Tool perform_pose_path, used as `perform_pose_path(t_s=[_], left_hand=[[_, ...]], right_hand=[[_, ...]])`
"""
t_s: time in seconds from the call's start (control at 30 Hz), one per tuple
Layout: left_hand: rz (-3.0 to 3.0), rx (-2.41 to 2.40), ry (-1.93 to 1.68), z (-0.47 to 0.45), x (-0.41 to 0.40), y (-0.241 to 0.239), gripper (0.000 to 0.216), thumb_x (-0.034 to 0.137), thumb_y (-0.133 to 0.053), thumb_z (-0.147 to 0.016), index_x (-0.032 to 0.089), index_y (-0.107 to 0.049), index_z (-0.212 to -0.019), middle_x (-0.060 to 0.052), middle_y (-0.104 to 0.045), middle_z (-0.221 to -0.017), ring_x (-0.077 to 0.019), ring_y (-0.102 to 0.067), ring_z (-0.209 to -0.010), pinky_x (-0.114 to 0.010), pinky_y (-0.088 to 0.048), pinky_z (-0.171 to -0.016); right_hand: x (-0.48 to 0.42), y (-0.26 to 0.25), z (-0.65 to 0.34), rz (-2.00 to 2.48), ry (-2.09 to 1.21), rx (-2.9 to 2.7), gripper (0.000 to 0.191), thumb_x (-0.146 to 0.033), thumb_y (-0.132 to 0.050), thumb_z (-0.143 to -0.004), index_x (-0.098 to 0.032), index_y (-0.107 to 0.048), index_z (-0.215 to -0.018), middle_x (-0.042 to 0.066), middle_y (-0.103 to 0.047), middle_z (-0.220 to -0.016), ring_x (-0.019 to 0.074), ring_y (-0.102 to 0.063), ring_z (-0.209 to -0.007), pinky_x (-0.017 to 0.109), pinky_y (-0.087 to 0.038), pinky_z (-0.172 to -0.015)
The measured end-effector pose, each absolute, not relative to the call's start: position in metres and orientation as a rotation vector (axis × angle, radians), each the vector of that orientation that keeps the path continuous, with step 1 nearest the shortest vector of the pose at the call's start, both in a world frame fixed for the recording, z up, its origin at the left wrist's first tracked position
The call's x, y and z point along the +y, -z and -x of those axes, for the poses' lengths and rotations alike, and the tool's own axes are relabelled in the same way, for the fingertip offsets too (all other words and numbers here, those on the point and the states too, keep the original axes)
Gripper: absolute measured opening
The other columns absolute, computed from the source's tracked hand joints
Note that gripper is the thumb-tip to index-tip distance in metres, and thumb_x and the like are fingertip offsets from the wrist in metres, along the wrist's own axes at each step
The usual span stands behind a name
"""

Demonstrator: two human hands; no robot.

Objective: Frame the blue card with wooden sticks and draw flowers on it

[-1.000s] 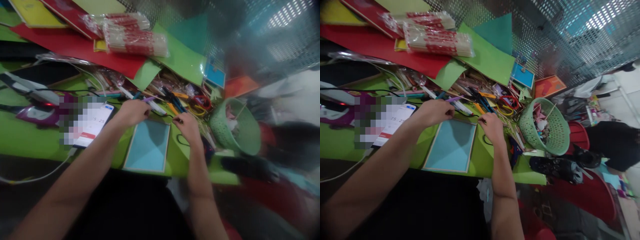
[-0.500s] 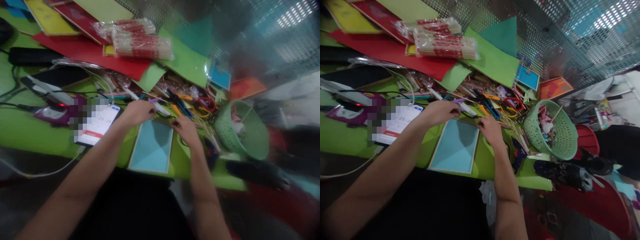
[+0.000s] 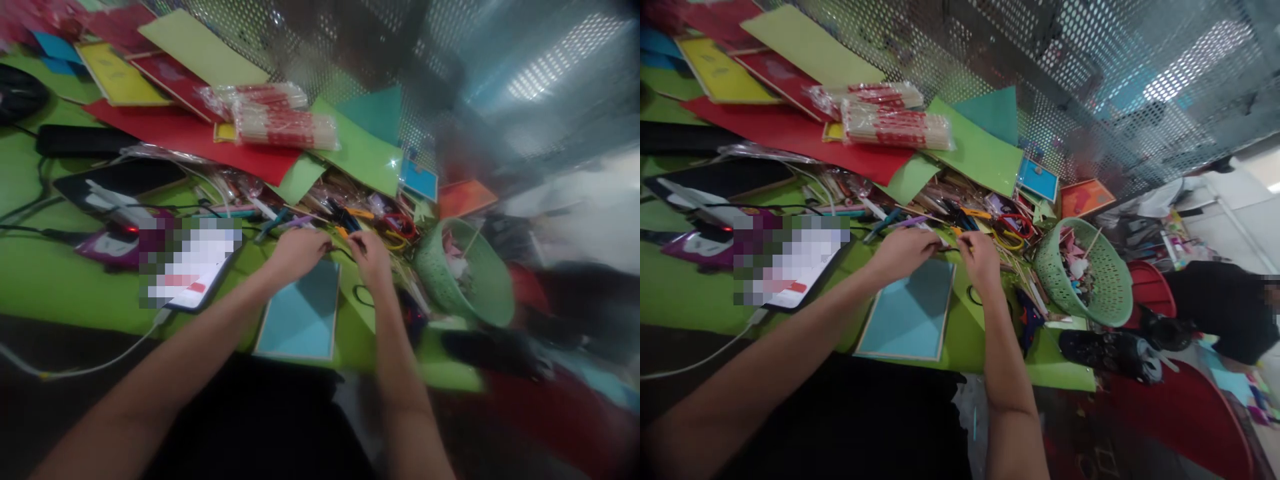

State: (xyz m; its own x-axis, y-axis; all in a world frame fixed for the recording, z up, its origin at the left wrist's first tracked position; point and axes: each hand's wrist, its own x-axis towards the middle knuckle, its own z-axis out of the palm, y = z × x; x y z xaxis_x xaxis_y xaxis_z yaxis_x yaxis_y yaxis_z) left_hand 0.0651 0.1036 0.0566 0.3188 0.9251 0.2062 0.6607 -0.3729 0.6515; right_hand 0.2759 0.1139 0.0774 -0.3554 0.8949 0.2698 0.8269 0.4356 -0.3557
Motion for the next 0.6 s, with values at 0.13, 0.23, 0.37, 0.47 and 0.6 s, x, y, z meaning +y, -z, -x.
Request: perform_pose_path(t_s=[0.13, 0.23, 0.37, 0.47, 0.6], left_hand=[[-1.971, 1.409, -0.915, -0.053, 0.112, -0.053, 0.025, 0.029, -0.050, -0.097, 0.021, -0.074, -0.100, -0.008, -0.078, -0.102, -0.0224, -0.069, -0.090, -0.030, -0.047, -0.078], [-1.853, 1.336, -1.006, -0.052, 0.118, -0.047, 0.025, 0.035, -0.051, -0.097, 0.020, -0.072, -0.096, -0.005, -0.077, -0.095, -0.0194, -0.066, -0.084, -0.027, -0.046, -0.073], [-1.695, 1.245, -1.102, -0.056, 0.124, -0.039, 0.030, 0.043, -0.054, -0.096, 0.019, -0.071, -0.091, -0.003, -0.072, -0.081, -0.0170, -0.062, -0.073, -0.027, -0.043, -0.067], [-1.598, 1.190, -1.159, -0.057, 0.126, -0.037, 0.031, 0.046, -0.056, -0.095, 0.019, -0.071, -0.092, -0.001, -0.069, -0.075, -0.0159, -0.060, -0.069, -0.027, -0.043, -0.065], [-1.506, 1.136, -1.199, -0.056, 0.126, -0.041, 0.038, 0.054, -0.058, -0.093, 0.019, -0.073, -0.094, 0.000, -0.065, -0.072, -0.0153, -0.057, -0.067, -0.027, -0.043, -0.064]], right_hand=[[0.146, -0.067, -0.274, 1.581, 0.033, -2.304, 0.045, -0.035, -0.062, -0.097, -0.021, -0.059, -0.140, 0.017, -0.063, -0.143, 0.0339, -0.054, -0.131, 0.048, -0.041, -0.112], [0.163, -0.056, -0.269, 1.670, 0.144, -2.360, 0.065, -0.029, -0.066, -0.089, -0.018, -0.049, -0.151, 0.019, -0.052, -0.156, 0.0375, -0.045, -0.142, 0.054, -0.033, -0.119], [0.169, -0.048, -0.261, 1.730, 0.235, -2.353, 0.074, -0.028, -0.067, -0.083, -0.014, -0.045, -0.153, 0.022, -0.051, -0.154, 0.0406, -0.043, -0.142, 0.061, -0.024, -0.123], [0.170, -0.047, -0.258, 1.739, 0.266, -2.349, 0.072, -0.032, -0.067, -0.080, -0.012, -0.050, -0.147, 0.024, -0.055, -0.143, 0.0426, -0.047, -0.134, 0.063, -0.023, -0.122], [0.169, -0.047, -0.259, 1.852, 0.244, -2.287, 0.060, -0.030, -0.063, -0.080, -0.008, -0.057, -0.136, 0.025, -0.057, -0.131, 0.0437, -0.049, -0.128, 0.061, -0.033, -0.117]])
